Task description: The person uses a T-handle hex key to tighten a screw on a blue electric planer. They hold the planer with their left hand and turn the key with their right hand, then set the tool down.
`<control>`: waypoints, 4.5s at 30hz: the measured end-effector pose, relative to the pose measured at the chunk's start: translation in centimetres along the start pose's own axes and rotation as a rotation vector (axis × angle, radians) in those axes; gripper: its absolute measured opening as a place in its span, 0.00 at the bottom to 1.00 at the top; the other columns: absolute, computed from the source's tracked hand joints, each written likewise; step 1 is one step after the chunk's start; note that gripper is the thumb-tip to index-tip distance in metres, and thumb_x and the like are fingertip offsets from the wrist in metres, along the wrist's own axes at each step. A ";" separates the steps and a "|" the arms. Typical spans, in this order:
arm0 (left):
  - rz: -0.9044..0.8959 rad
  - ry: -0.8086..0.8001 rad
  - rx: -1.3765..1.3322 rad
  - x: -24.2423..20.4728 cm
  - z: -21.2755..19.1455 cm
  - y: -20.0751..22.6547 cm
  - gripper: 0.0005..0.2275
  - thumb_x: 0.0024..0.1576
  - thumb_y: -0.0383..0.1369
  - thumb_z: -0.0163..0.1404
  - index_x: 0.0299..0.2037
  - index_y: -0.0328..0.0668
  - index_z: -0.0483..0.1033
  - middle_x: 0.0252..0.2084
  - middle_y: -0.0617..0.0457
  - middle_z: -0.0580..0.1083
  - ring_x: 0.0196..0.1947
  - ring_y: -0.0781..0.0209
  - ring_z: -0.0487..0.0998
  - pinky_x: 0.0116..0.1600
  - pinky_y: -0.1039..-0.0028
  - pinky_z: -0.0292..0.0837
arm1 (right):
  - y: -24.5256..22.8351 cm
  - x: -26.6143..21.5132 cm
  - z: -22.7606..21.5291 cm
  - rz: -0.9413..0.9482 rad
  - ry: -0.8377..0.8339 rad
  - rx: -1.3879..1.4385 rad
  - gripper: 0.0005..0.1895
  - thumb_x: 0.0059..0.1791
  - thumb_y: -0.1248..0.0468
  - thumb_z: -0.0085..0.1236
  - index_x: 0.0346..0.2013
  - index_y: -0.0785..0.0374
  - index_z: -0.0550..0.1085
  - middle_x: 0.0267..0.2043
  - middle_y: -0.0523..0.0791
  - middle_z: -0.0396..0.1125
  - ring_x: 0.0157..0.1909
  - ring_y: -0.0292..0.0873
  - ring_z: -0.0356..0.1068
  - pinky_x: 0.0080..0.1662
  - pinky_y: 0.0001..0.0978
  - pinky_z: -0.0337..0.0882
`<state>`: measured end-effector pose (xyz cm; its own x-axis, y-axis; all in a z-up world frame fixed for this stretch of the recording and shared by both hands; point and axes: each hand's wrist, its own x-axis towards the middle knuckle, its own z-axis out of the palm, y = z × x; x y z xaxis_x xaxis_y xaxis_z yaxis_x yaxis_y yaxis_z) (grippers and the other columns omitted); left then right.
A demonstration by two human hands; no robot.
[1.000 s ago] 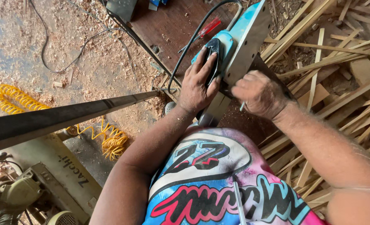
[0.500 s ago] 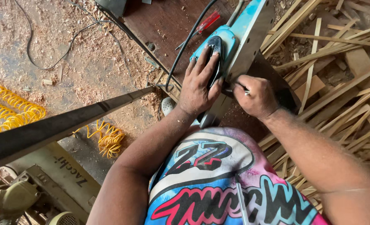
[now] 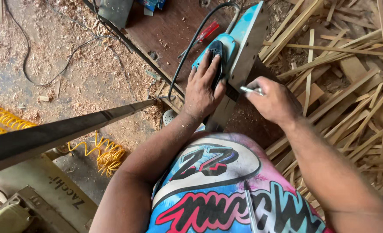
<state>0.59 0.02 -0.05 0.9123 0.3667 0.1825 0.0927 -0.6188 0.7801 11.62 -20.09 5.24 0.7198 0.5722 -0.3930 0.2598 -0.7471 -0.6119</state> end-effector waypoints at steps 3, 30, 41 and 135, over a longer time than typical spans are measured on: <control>-0.014 0.019 0.022 0.0 0.3 0.0 0.28 0.61 0.38 0.51 0.73 0.45 0.62 0.77 0.40 0.57 0.74 0.40 0.63 0.77 0.51 0.53 | 1.5 -1.3 -0.3 -0.265 0.093 -0.046 0.09 0.50 0.64 0.61 0.44 0.63 0.80 0.33 0.47 0.73 0.31 0.43 0.72 0.34 0.37 0.69; -0.010 -0.032 0.010 -0.3 -0.9 0.7 0.25 0.65 0.38 0.49 0.73 0.48 0.63 0.77 0.38 0.57 0.77 0.35 0.60 0.80 0.52 0.52 | 4.1 2.3 4.0 -0.701 0.324 -0.163 0.09 0.47 0.65 0.60 0.23 0.62 0.71 0.25 0.51 0.66 0.29 0.57 0.69 0.36 0.48 0.70; 0.037 -0.037 -0.016 -0.7 -0.9 0.9 0.25 0.66 0.34 0.48 0.74 0.41 0.60 0.77 0.32 0.56 0.77 0.33 0.60 0.82 0.47 0.51 | 3.6 2.2 4.7 -0.243 0.313 0.035 0.12 0.52 0.67 0.56 0.24 0.64 0.69 0.24 0.53 0.66 0.28 0.55 0.71 0.31 0.45 0.70; 0.021 0.036 0.022 -0.7 0.5 -0.6 0.27 0.63 0.40 0.50 0.73 0.47 0.62 0.77 0.37 0.56 0.71 0.34 0.67 0.75 0.51 0.64 | 3.1 2.8 0.9 -0.913 0.064 -0.381 0.05 0.40 0.71 0.59 0.29 0.63 0.77 0.30 0.49 0.70 0.31 0.50 0.71 0.35 0.42 0.72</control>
<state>0.07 -0.25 -1.00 0.8993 0.3777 0.2206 0.0826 -0.6419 0.7623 13.85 -20.54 1.61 0.1709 0.9716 0.1637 0.9136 -0.0940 -0.3956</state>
